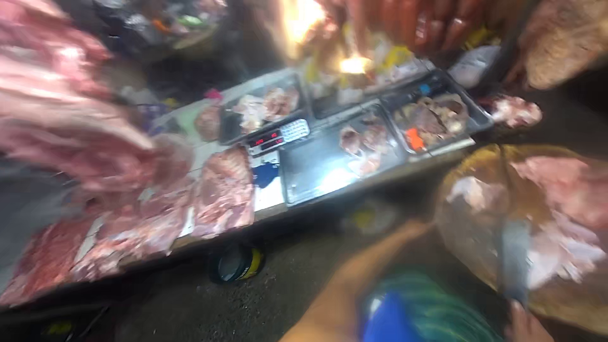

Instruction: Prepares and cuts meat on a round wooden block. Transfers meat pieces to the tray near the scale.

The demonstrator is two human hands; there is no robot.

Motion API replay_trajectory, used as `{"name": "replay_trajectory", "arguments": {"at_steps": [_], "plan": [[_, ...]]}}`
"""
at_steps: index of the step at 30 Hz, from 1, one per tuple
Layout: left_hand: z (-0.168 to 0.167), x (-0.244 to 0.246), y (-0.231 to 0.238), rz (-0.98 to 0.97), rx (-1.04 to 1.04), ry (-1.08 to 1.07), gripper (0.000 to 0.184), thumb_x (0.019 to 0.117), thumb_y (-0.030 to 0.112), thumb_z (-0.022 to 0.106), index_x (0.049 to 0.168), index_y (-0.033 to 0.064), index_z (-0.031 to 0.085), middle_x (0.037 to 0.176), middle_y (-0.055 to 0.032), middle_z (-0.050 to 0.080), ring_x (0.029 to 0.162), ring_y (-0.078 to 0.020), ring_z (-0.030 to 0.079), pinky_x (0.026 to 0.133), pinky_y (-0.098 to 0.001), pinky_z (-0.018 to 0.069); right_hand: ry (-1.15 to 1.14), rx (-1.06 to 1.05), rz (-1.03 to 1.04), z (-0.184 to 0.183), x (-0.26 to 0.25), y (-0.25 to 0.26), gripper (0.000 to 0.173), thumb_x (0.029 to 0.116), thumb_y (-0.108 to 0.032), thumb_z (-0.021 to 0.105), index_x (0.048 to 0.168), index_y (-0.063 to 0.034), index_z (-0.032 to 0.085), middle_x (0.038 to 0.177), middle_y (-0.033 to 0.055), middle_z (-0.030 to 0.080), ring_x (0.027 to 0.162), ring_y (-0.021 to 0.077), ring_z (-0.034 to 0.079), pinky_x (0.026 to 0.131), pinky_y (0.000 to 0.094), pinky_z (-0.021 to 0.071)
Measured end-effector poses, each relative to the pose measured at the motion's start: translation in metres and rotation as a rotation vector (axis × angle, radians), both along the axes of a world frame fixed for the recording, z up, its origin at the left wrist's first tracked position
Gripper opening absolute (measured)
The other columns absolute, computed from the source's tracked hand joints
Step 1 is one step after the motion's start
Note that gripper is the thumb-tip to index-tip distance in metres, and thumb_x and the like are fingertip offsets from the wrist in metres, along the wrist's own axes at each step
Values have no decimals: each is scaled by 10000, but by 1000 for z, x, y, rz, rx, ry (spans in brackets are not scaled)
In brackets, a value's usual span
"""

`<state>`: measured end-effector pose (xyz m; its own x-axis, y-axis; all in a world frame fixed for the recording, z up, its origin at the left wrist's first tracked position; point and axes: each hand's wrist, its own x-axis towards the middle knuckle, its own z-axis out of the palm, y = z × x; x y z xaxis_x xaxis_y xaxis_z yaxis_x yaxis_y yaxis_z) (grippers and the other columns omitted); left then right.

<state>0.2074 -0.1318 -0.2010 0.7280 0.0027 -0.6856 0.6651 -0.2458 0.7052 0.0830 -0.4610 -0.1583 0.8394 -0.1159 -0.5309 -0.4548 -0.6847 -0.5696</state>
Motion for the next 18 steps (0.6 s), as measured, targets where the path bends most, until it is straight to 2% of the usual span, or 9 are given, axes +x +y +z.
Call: {"name": "replay_trajectory", "arguments": {"at_steps": [1,3,5,8,11,14,16,17,18], "plan": [[-2,-2,-12,-124,-4,-13,619,1039,470,579,1509,73,506,1391,-211,616,1235,-324,634,1058,-526,506,-22,-7,-19,-9,-3,-3,689,1088,-564,310,1302,37,572,806,169,648,624,272,635,620,512,570],[-4,-1,-25,-257,128,-34,471,1038,422,585,1309,45,668,1247,-189,687,1133,-299,672,1011,-513,527,-29,-42,-80,-23,-8,-10,698,1075,-588,346,1257,36,598,809,213,653,669,359,650,647,593,556],[5,13,-25,-193,321,-127,385,1033,378,586,1180,49,722,1127,-179,723,1050,-310,695,955,-544,542,-20,-60,-94,-29,-4,-11,693,1068,-605,348,1232,13,615,831,213,667,729,382,672,701,616,556],[18,56,-18,-69,536,-313,321,1023,277,567,1248,84,692,1165,-165,720,1083,-329,698,941,-582,561,16,-51,-120,-31,-6,-11,675,1061,-615,360,1252,-21,617,856,200,680,765,379,686,731,613,561],[38,119,-31,-102,598,-489,332,1009,275,572,1235,62,688,1219,-179,680,1141,-332,660,983,-573,535,6,-23,-149,-38,-8,-13,660,1058,-615,377,1232,-26,618,813,170,669,706,341,682,687,586,574],[51,162,-62,-213,728,-531,403,992,384,558,1221,78,686,1209,-176,674,1124,-337,667,943,-571,553,38,-32,-152,-36,-8,-13,667,1048,-639,375,1213,-41,620,808,157,668,705,327,686,681,573,578],[75,162,-90,-287,801,-368,651,972,657,490,1175,69,685,1147,-201,703,1090,-378,687,877,-621,553,55,-37,-148,-33,-6,-15,675,1039,-660,374,1213,-54,618,808,156,667,707,327,686,681,566,577],[82,161,-102,-331,780,-274,763,951,741,461,1142,43,703,1154,-227,700,1116,-404,675,894,-655,539,55,-30,-148,-33,-3,-16,682,1036,-667,371,1218,-58,619,808,157,666,710,328,686,685,567,576],[79,160,-109,-383,750,-221,758,964,713,483,1146,11,701,1180,-251,688,1148,-427,657,924,-680,517,59,-13,-149,-33,-3,-16,680,1037,-666,370,1214,-60,621,800,154,663,702,324,685,680,564,575]]}}
